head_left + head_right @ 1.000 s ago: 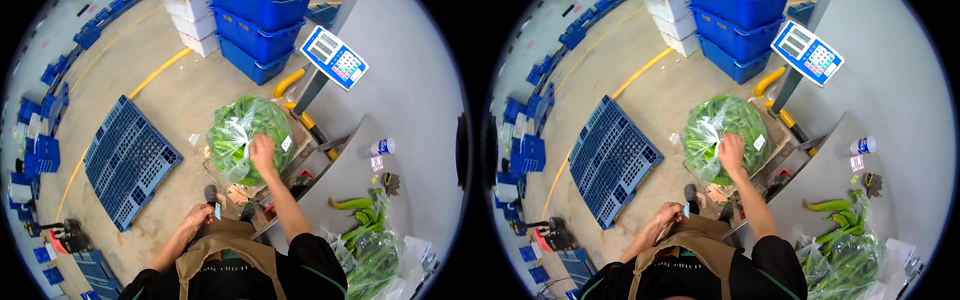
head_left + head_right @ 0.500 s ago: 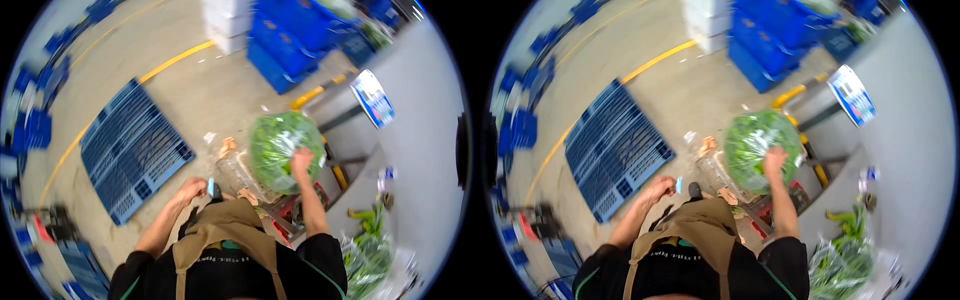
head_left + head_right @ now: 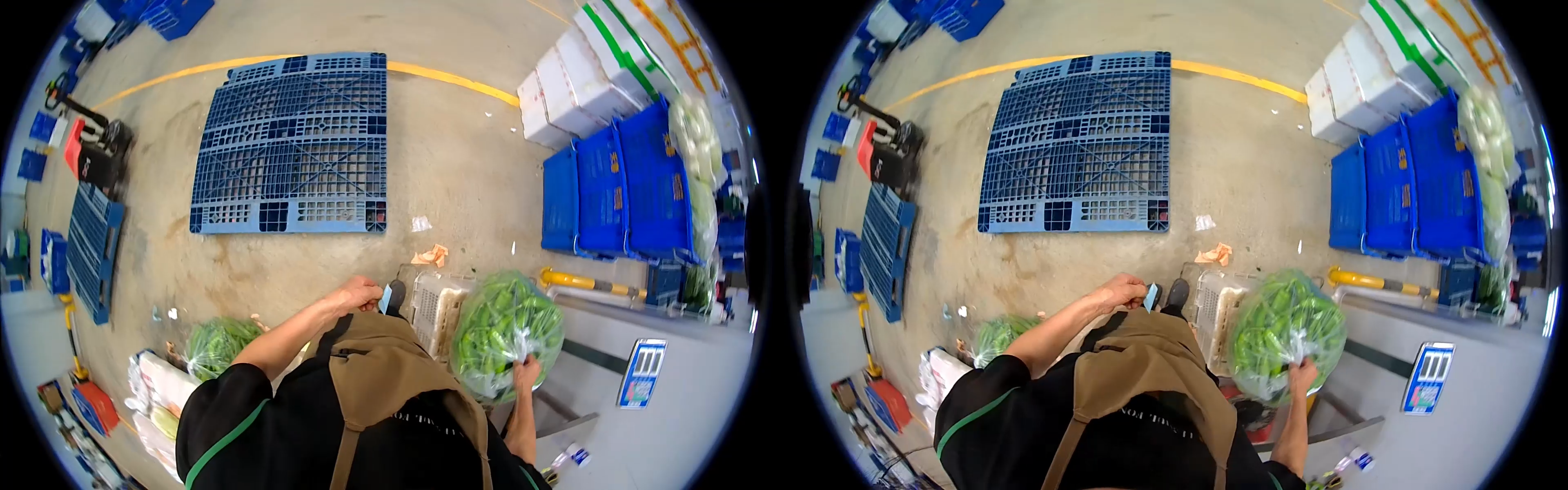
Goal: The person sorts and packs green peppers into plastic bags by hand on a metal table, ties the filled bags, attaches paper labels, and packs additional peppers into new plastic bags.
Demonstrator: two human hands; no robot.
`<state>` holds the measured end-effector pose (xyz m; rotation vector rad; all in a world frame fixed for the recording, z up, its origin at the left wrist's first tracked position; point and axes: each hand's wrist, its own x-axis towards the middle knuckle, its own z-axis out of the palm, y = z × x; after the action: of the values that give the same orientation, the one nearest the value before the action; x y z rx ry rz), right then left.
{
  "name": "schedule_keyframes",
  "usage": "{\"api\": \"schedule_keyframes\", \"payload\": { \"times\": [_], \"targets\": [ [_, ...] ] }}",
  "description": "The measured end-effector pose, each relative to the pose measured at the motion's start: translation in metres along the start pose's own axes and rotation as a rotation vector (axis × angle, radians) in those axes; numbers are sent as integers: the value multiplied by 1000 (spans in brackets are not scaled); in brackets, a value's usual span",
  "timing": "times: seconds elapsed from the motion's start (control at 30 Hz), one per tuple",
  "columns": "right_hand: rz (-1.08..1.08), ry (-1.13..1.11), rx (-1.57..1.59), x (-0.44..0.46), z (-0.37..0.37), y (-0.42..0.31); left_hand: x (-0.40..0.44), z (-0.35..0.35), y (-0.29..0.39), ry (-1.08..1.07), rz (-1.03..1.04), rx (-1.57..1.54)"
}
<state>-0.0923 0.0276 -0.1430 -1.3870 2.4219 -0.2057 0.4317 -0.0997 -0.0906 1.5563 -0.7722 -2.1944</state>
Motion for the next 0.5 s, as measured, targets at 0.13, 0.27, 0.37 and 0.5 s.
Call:
{"api": "schedule_keyframes", "payload": {
  "times": [0.13,0.27,0.37,0.5],
  "targets": [
    [125,-323,275,4,-1,2,25,-12,0,39,53,-135],
    [285,-473,293,7,-15,-41,34,-23,12,117,121,-183],
    [394,-442,387,25,25,50,35,-45,8,146,126,-259],
    [395,-459,274,43,9,-58,41,-80,3,218,109,-340]
  ]
}}
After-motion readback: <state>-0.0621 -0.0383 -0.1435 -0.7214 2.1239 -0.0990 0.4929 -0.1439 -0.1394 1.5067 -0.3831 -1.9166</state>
